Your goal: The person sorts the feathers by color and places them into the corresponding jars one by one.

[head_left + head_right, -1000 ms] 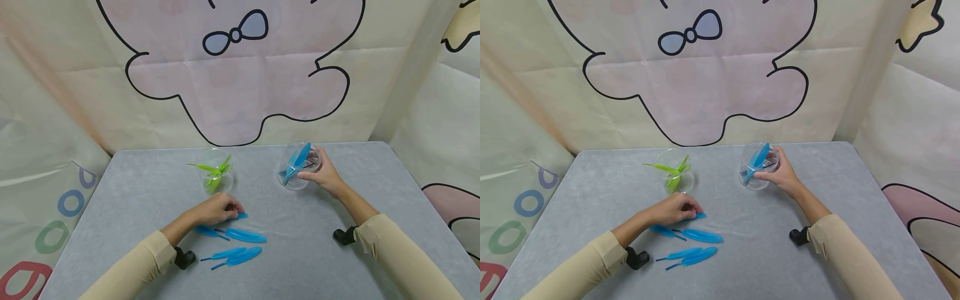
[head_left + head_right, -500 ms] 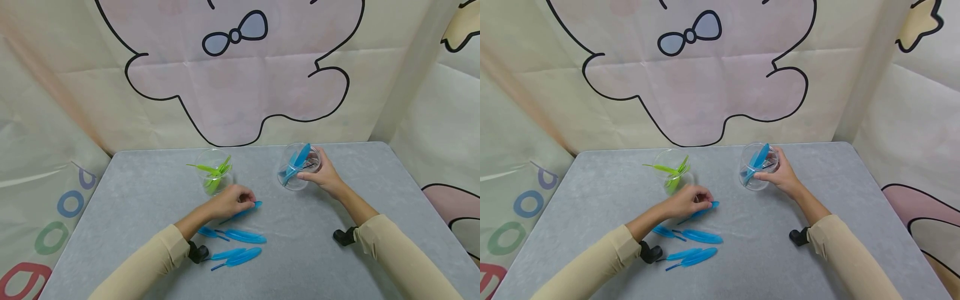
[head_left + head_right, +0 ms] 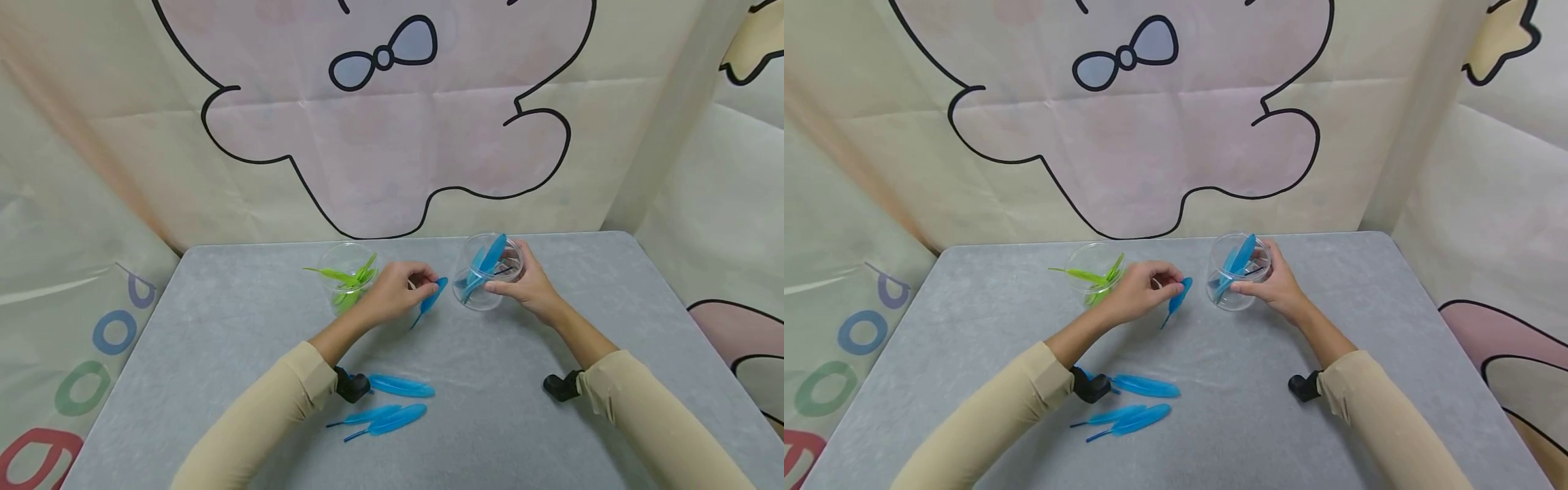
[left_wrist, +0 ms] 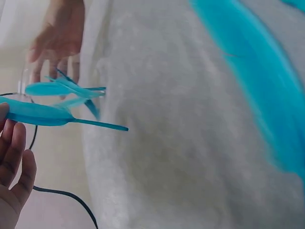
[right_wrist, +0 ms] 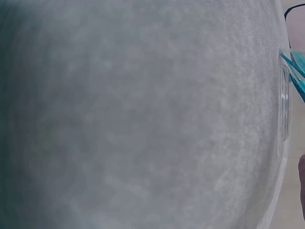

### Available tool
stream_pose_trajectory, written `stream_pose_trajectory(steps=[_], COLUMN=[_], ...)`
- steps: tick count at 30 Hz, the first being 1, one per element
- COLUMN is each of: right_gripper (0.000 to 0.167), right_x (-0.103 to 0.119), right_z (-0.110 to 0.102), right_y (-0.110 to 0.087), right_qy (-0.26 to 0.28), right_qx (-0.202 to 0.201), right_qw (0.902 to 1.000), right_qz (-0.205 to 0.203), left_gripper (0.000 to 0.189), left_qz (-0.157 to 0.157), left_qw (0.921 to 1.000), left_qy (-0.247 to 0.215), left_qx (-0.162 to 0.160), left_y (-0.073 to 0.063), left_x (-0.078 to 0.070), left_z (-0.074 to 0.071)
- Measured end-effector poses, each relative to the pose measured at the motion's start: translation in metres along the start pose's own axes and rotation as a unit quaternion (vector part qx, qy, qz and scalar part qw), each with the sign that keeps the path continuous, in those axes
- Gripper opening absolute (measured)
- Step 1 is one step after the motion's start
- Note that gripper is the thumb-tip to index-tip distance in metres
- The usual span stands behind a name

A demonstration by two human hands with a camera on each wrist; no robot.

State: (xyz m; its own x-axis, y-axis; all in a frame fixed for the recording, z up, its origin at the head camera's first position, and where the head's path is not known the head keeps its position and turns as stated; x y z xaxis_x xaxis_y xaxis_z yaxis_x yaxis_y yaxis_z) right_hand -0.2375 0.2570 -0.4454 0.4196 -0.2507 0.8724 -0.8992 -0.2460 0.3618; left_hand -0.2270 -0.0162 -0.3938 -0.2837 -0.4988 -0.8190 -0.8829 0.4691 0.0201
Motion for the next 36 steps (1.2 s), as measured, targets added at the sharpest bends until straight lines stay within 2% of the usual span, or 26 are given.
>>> stream_pose_trajectory(steps=[7,14,20,26,36], right_gripper=[0.082,0.083,0.083,0.083,0.082], right_x=[0.002,0.002,0.002,0.001,0.002], right_z=[0.001,0.001,0.0,0.0,0.0], right_y=[0.0,0.0,-0.001,-0.001,-0.001], right_qy=[-0.004,-0.007,-0.018,-0.018,-0.026], right_qx=[0.0,0.0,0.004,0.001,0.004], right_qw=[1.0,1.0,0.9997,0.9997,0.9996], right_qz=[-0.001,0.004,0.018,0.015,0.014], left_gripper=[0.008,0.012,0.015,0.016,0.015], left_qz=[0.028,0.065,0.077,0.104,0.107], left_qw=[0.9971,0.9881,0.9814,0.9729,0.9718], left_qy=[-0.031,-0.075,-0.111,-0.146,-0.155], left_qx=[-0.064,-0.117,-0.136,-0.146,-0.141], left_y=[0.009,0.018,0.024,0.029,0.042], left_x=[-0.018,-0.038,-0.055,-0.069,-0.082], left_z=[-0.008,-0.02,-0.025,-0.026,-0.02])
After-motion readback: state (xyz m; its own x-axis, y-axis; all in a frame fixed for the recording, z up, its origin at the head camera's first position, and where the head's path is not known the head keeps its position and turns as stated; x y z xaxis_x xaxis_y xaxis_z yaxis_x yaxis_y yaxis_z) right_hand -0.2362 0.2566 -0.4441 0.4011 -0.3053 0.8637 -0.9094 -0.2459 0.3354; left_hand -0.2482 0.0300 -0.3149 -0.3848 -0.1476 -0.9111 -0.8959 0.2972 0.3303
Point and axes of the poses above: each hand's wrist, its own y-axis towards the middle knuckle, its own z-axis out of the palm, x = y × z, the point moved 3 cm from there along y, towards the middle knuckle, and after that the axes turned 14 degrees about -z, right-handed, at the moved point
